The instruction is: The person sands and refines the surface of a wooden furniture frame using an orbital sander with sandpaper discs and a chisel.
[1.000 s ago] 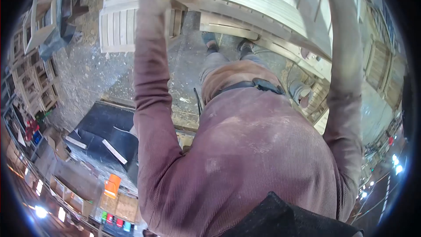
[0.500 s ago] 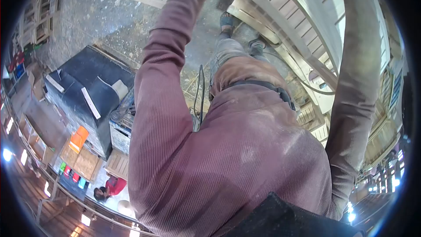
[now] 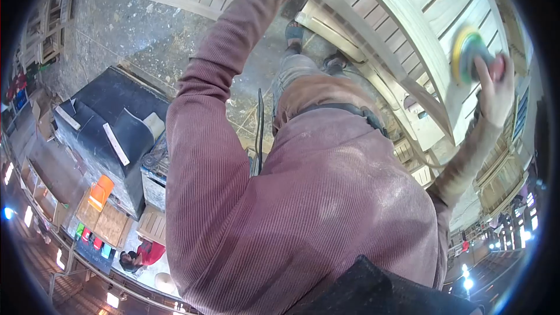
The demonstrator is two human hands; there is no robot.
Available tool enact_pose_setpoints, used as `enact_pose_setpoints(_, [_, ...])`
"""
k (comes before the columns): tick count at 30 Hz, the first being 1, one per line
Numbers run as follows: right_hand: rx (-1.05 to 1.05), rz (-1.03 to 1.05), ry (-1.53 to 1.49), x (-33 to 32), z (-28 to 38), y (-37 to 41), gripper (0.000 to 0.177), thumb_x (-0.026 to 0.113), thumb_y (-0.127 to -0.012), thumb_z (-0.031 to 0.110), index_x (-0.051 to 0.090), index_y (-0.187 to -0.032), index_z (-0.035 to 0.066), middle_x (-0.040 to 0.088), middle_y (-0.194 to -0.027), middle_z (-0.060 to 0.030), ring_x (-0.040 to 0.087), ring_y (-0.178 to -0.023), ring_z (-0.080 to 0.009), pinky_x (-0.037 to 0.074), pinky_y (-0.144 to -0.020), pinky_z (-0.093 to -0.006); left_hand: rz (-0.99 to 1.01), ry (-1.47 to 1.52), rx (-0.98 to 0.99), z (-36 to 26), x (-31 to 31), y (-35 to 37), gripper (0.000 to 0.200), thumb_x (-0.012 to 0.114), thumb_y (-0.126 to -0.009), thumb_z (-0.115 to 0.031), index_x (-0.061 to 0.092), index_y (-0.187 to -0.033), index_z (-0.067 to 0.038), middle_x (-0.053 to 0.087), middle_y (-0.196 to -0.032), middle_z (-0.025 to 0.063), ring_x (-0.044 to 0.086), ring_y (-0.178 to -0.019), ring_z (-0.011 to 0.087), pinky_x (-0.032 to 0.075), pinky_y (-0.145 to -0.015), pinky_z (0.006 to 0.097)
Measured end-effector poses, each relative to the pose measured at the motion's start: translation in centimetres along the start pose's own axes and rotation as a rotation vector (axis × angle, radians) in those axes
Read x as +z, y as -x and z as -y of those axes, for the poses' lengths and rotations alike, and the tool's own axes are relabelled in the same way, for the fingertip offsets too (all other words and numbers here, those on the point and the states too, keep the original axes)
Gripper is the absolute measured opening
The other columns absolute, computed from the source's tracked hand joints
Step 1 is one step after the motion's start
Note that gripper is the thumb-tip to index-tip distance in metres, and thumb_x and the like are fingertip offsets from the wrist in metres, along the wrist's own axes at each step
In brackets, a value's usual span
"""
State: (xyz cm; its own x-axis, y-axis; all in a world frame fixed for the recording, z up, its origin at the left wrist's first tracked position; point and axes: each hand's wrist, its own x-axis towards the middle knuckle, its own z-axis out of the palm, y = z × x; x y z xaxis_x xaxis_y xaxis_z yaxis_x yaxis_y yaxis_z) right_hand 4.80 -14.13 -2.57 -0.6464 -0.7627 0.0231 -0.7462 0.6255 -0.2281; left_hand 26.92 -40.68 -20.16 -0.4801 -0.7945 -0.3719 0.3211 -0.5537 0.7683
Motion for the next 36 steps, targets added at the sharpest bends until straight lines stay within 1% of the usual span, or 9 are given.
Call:
enact_pose_setpoints(2, [0.111,-0.046,0.145,-0.9,-6.9,-0.1,0.063,0.068,-0.068,0.049,0.056,-0.112,0.004,0.061,-0.101,-0.0159,0.058,-0.097,-0.0264,0.043,-0.085,-0.0346,-0.001,-0.077,0.368,1.6,0.7,0.3,0.042,0.053,-0.091,-0.022,0.043,-0.124,0.002,0.054,-0.111,0.0096,0.054,-0.094,0.0176,0.045,-0.079,0.0302])
enact_pose_setpoints(6, [0.290,-0.105,0.253,-1.4,-13.2,-1.4,0.062,0.066,-0.068,0.053,0.058,-0.108,0.006,0.062,-0.099,-0.0141,0.059,-0.094,-0.0253,0.043,-0.083,-0.0343,-0.002,-0.204,0.236,0.6,0.9,0.6,0.044,0.052,-0.091,-0.023,0.042,-0.126,0.003,0.054,-0.112,0.0084,0.052,-0.099,0.0172,0.042,-0.085,0.0301])
enact_pose_setpoints(13, [-0.251,0.189,-0.032,2.5,6.1,-4.6,0.056,0.063,-0.075,0.045,0.055,-0.110,0.001,0.061,-0.095,-0.0177,0.061,-0.089,-0.0270,0.045,-0.079,-0.0343,0.057,-0.046,0.299,2.8,-1.1,-1.9,0.038,0.051,-0.092,-0.021,0.047,-0.123,0.000,0.054,-0.111,0.0065,0.052,-0.100,0.0166,0.041,-0.087,0.0296])
enact_pose_setpoints(14, [-0.415,-0.079,0.001,2.3,11.0,-3.9,0.031,0.056,-0.068,0.026,0.054,-0.085,0.001,0.059,-0.079,-0.0199,0.059,-0.078,-0.0290,0.047,-0.066,-0.0387,0.060,-0.008,0.299,3.2,-1.7,-2.6,0.038,0.051,-0.092,-0.021,0.046,-0.123,0.000,0.054,-0.111,0.0063,0.052,-0.101,0.0166,0.042,-0.087,0.0296])
enact_pose_setpoints(18, [-0.235,0.143,-0.153,1.7,16.7,-3.7,0.025,0.052,-0.079,0.026,0.056,-0.090,0.004,0.060,-0.080,-0.0193,0.061,-0.073,-0.0282,0.051,-0.069,-0.0378,-0.026,-0.029,-0.001,-0.5,1.1,2.5,0.050,0.053,-0.090,-0.035,0.045,-0.126,-0.002,0.053,-0.118,0.0089,0.051,-0.107,0.0190,0.041,-0.091,0.0308])
enact_pose_setpoints(21, [-0.361,0.019,-0.160,0.7,15.3,-1.7,0.021,0.050,-0.081,0.023,0.056,-0.090,0.005,0.061,-0.084,-0.0191,0.062,-0.077,-0.0287,0.051,-0.072,-0.0384,0.057,0.009,0.159,1.3,-2.4,-1.7,0.036,0.050,-0.092,-0.027,0.050,-0.105,0.007,0.060,-0.099,0.0174,0.062,-0.085,0.0259,0.052,-0.074,0.0375])
enact_pose_setpoints(26, [-0.009,0.101,-0.004,-1.7,6.6,2.1,0.037,0.057,-0.078,0.033,0.057,-0.103,0.006,0.062,-0.094,-0.0189,0.062,-0.087,-0.0282,0.048,-0.076,-0.0374,-0.062,-0.136,0.301,1.7,-1.6,-2.1,0.041,0.041,-0.095,-0.029,0.053,-0.104,0.009,0.060,-0.101,0.0200,0.062,-0.085,0.0288,0.052,-0.077,0.0417])
enact_pose_setpoints(28, [0.052,-0.039,0.111,-0.8,-0.1,5.0,0.055,0.064,-0.072,0.046,0.057,-0.106,0.005,0.062,-0.095,-0.0165,0.061,-0.087,-0.0284,0.046,-0.078,-0.0346,0.060,0.062,0.209,1.9,-2.9,-2.9,0.037,0.047,-0.093,-0.018,0.031,-0.120,0.001,0.057,-0.098,0.0229,0.060,-0.087,0.0271,0.054,-0.073,0.0372])
enact_pose_setpoints(36, [0.858,-0.226,0.027,-2.8,-18.3,19.1,0.058,0.070,-0.064,0.043,0.056,-0.103,0.002,0.062,-0.097,-0.0176,0.059,-0.093,-0.0281,0.045,-0.082,-0.0366,-0.081,-0.088,0.338,0.9,0.9,0.4,0.039,0.048,-0.093,-0.027,0.048,-0.106,0.010,0.059,-0.096,0.0194,0.062,-0.083,0.0255,0.053,-0.073,0.0377])
